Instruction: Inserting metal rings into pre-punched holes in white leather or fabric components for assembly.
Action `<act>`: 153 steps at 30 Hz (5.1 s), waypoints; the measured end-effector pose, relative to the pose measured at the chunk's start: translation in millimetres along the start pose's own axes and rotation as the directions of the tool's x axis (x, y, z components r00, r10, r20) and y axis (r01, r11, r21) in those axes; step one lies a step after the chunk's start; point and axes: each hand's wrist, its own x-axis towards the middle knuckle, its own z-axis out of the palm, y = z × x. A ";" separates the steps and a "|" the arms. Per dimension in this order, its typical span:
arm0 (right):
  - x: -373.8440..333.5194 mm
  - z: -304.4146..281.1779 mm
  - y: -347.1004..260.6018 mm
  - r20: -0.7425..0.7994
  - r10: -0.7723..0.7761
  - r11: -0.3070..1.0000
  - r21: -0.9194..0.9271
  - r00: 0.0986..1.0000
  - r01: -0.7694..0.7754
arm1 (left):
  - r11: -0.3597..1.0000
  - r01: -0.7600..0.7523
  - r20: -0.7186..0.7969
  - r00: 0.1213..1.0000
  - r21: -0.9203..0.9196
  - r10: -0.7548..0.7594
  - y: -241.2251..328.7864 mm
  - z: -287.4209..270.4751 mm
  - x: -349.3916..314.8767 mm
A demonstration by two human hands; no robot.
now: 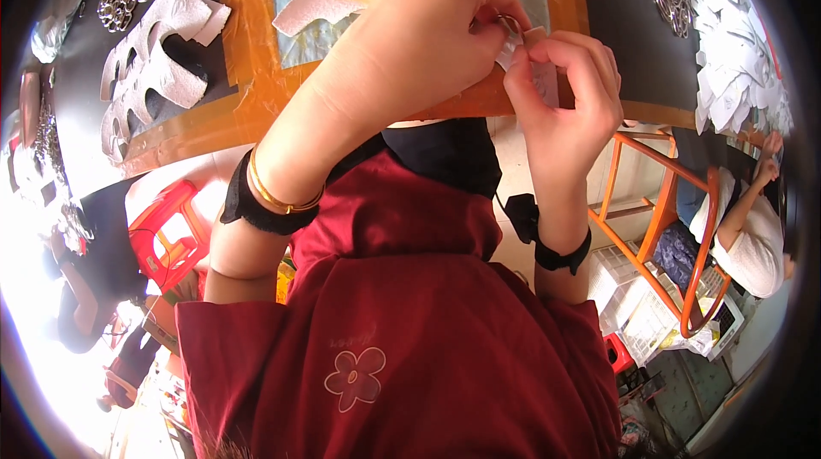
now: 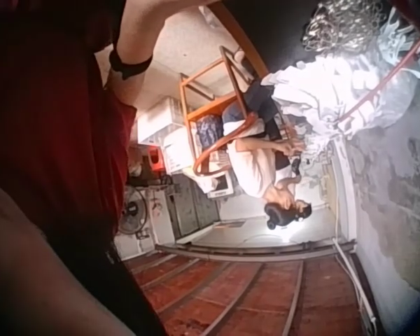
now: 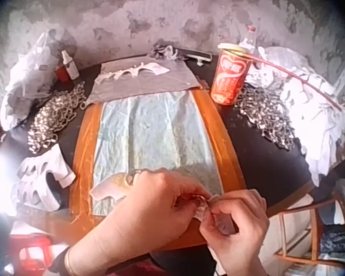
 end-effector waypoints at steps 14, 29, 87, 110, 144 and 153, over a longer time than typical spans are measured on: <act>1.2 -2.1 1.3 -0.013 -0.083 0.990 -0.114 0.996 0.081 | 0.999 0.001 -0.011 1.000 0.053 0.000 0.4 -0.4 0.6; 1.7 -5.2 -4.7 0.069 0.053 0.995 -0.083 0.996 -0.048 | 0.999 0.023 0.014 1.000 0.030 -0.024 3.0 -1.0 -0.4; 17.0 -20.1 -3.7 0.414 0.226 0.502 0.726 0.882 -0.470 | 0.978 -0.173 -0.124 0.975 0.117 0.187 -4.2 -20.0 -36.6; 22.3 -17.1 -29.5 0.932 -0.181 -0.586 0.155 0.315 -0.796 | 0.506 -0.320 -0.131 0.918 -0.801 0.373 -8.4 -14.2 -41.1; 8.0 -13.4 -41.6 0.931 -0.071 -0.562 0.259 0.358 -0.785 | 0.466 -0.562 -0.406 0.823 -0.683 0.398 -10.7 -10.1 -46.1; 24.5 -20.1 -45.7 0.934 0.163 -0.525 0.354 0.317 -0.774 | 0.682 -0.545 -0.352 0.837 -0.487 0.418 -19.8 -23.6 -48.6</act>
